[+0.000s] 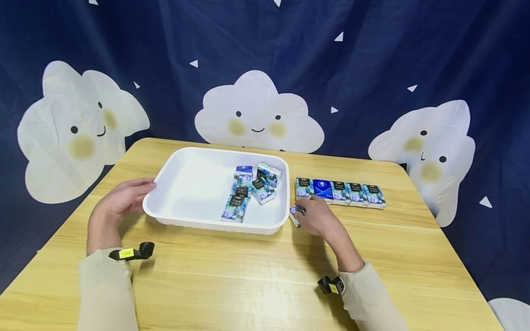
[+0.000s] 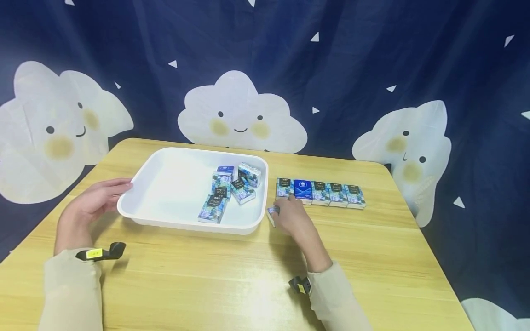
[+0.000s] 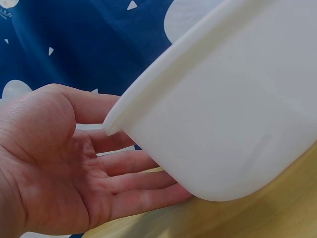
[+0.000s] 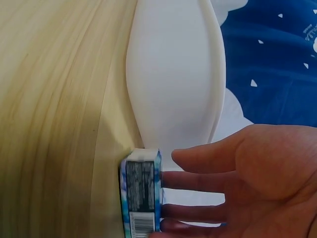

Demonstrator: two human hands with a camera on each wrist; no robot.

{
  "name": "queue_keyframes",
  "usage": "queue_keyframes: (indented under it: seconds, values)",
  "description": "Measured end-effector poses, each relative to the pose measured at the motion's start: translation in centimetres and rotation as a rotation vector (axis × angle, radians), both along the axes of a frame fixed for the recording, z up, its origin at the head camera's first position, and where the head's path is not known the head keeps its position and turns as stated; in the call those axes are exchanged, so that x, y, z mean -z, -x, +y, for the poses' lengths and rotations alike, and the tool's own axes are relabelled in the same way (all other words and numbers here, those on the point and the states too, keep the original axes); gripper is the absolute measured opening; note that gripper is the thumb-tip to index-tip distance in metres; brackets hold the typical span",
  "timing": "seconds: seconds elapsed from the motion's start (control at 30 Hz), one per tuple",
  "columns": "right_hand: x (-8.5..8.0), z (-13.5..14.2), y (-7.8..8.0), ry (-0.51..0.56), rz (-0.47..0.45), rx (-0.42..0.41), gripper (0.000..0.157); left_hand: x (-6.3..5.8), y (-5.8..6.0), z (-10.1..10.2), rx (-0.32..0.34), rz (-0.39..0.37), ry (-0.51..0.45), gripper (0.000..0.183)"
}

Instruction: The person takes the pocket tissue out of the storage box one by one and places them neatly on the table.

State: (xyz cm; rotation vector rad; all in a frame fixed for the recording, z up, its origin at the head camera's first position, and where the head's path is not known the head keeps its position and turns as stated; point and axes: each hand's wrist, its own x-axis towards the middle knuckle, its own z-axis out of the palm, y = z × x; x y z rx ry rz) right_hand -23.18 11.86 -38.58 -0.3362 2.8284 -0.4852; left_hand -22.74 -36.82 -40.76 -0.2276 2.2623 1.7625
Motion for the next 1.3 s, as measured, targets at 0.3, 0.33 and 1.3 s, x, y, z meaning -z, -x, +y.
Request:
queue_keyframes:
  seconds: [0.3, 0.33, 1.3]
  values:
    - [-0.1, 0.0, 0.1, 0.035, 0.034, -0.075, 0.036, 0.1, -0.2, 0.0, -0.006, 0.005, -0.009, 0.072]
    - [-0.3, 0.1, 0.0, 0.044, 0.029, -0.074, 0.037, 0.1, -0.2, 0.0, -0.005, 0.006, -0.014, 0.072]
    - [-1.3, 0.4, -0.6, 0.046, -0.095, -0.104, 0.044, -0.2, -0.2, 0.0, 0.011, 0.004, -0.057, 0.071]
